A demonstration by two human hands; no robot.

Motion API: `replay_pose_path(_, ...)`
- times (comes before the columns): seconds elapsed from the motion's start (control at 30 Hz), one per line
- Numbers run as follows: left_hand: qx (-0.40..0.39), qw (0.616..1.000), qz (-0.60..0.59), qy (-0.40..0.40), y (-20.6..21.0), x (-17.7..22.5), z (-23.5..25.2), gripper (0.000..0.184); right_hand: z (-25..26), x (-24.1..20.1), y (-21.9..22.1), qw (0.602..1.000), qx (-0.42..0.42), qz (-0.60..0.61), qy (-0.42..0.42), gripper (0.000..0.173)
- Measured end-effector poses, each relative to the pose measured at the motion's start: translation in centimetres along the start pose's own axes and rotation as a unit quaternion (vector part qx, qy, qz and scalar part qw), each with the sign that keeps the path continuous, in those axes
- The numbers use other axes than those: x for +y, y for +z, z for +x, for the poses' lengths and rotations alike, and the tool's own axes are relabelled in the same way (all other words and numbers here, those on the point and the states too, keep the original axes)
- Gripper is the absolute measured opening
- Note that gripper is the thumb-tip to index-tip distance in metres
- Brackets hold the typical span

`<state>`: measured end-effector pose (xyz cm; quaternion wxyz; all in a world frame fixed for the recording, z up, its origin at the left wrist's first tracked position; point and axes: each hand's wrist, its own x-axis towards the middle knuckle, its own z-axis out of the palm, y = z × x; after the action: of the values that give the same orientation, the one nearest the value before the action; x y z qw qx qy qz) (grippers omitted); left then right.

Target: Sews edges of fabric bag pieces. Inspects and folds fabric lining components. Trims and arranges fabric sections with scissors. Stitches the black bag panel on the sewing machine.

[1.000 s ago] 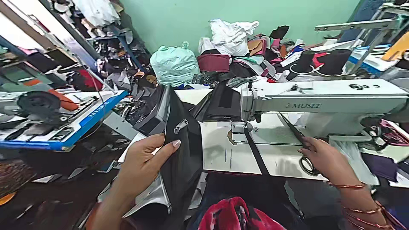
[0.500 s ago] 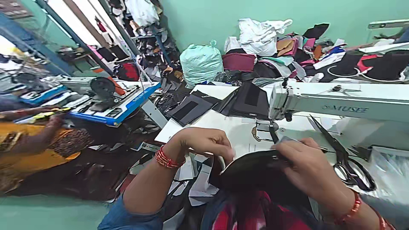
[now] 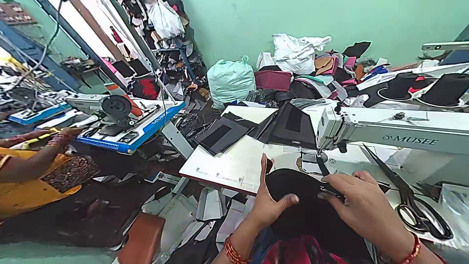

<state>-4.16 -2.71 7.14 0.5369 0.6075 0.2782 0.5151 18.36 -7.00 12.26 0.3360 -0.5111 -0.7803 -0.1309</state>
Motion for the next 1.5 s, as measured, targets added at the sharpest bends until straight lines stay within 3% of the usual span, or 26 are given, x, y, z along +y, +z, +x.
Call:
replay_pose_path(0.03, 0.001, 1.0, -0.031, -0.003, -0.4, -0.1, 0.0, 0.118, 0.1, -0.1, 0.1, 1.0, 0.003, 0.008, -0.002, 0.018)
replay_pose_path(0.13, 0.005, 0.988, -0.14, -0.058, -2.4, -0.3, -0.4, 0.039, 0.1, 0.4, 0.2, 0.999, 0.009, 0.038, 0.002, 0.021)
replay_pose_path(0.17, -0.021, 0.986, -0.145, -0.076, -3.4, -0.7, -0.5, 0.031, 0.0, 0.7, 0.2, 0.999, 0.01, 0.046, 0.002, 0.021)
replay_pose_path(0.33, -0.032, 0.986, -0.145, -0.07, -5.0, -2.0, -1.5, 0.02, -0.8, 1.3, 1.1, 0.997, 0.012, 0.069, -0.026, 0.021)
replay_pose_path(0.47, 0.112, 0.983, -0.079, -0.119, -3.9, -0.5, -0.8, 0.021, -1.1, 1.0, 1.6, 0.994, 0.017, 0.082, -0.074, 0.018)
replay_pose_path(0.57, 0.253, 0.956, 0.027, -0.145, -6.2, 0.6, 1.4, 0.019, -1.5, 1.4, 1.2, 0.992, 0.047, 0.097, -0.066, 0.017)
replay_pose_path(0.63, 0.315, 0.939, 0.089, -0.103, -8.1, 2.6, 2.6, 0.016, -1.9, 1.3, 1.4, 0.989, 0.075, 0.126, -0.027, 0.019)
replay_pose_path(0.73, 0.327, 0.918, 0.224, 0.024, -7.8, 6.5, 4.1, 0.013, -3.5, -0.4, 3.2, 0.982, 0.086, 0.158, 0.052, 0.021)
replay_pose_path(0.8, 0.296, 0.891, 0.316, 0.135, -7.0, 8.3, 5.3, 0.01, -4.8, -2.1, 4.8, 0.977, 0.052, 0.189, 0.084, 0.021)
replay_pose_path(0.87, 0.238, 0.854, 0.398, 0.235, -5.8, 9.3, 7.0, 0.019, -6.0, -3.6, 6.0, 0.952, -0.033, 0.28, 0.116, 0.019)
replay_pose_path(0.9, 0.204, 0.837, 0.429, 0.271, -4.8, 9.5, 8.0, 0.022, -6.2, -4.3, 6.1, 0.921, -0.093, 0.351, 0.138, 0.021)
replay_pose_path(0.97, 0.125, 0.826, 0.468, 0.288, -2.0, 8.7, 10.0, 0.025, -6.2, -4.9, 6.2, 0.822, -0.222, 0.486, 0.197, 0.024)
replay_pose_path(1.03, 0.037, 0.829, 0.5, 0.249, 0.8, 5.6, 12.3, 0.024, -6.0, -4.8, 6.6, 0.721, -0.32, 0.556, 0.26, 0.023)
replay_pose_path(1.07, -0.011, 0.83, 0.517, 0.21, 2.1, 3.4, 13.4, 0.024, -6.1, -4.6, 7.0, 0.694, -0.348, 0.564, 0.281, 0.025)
replay_pose_path(1.13, -0.128, 0.827, 0.544, 0.06, 4.2, -1.3, 15.2, 0.028, -6.5, -3.9, 7.6, 0.667, -0.371, 0.571, 0.302, 0.028)
replay_pose_path(1.2, -0.234, 0.792, 0.557, -0.092, 5.7, -5.5, 16.7, 0.032, -7.2, -3.3, 8.3, 0.634, -0.378, 0.569, 0.362, 0.026)
replay_pose_path(1.27, -0.286, 0.77, 0.546, -0.166, 6.3, -8.5, 17.5, 0.037, -8.0, -2.5, 8.8, 0.598, -0.38, 0.57, 0.416, 0.025)
replay_pose_path(1.33, -0.305, 0.762, 0.534, -0.204, 6.5, -10.1, 18.1, 0.039, -8.3, -1.4, 8.6, 0.607, -0.399, 0.544, 0.42, 0.027)
replay_pose_path(1.43, -0.312, 0.777, 0.496, -0.232, 5.9, -11.4, 18.8, 0.039, -7.7, 1.9, 7.0, 0.682, -0.498, 0.438, 0.308, 0.041)
replay_pose_path(1.5, -0.307, 0.791, 0.473, -0.237, 5.4, -11.8, 19.0, 0.04, -6.5, 4.7, 5.0, 0.721, -0.502, 0.349, 0.326, 0.043)
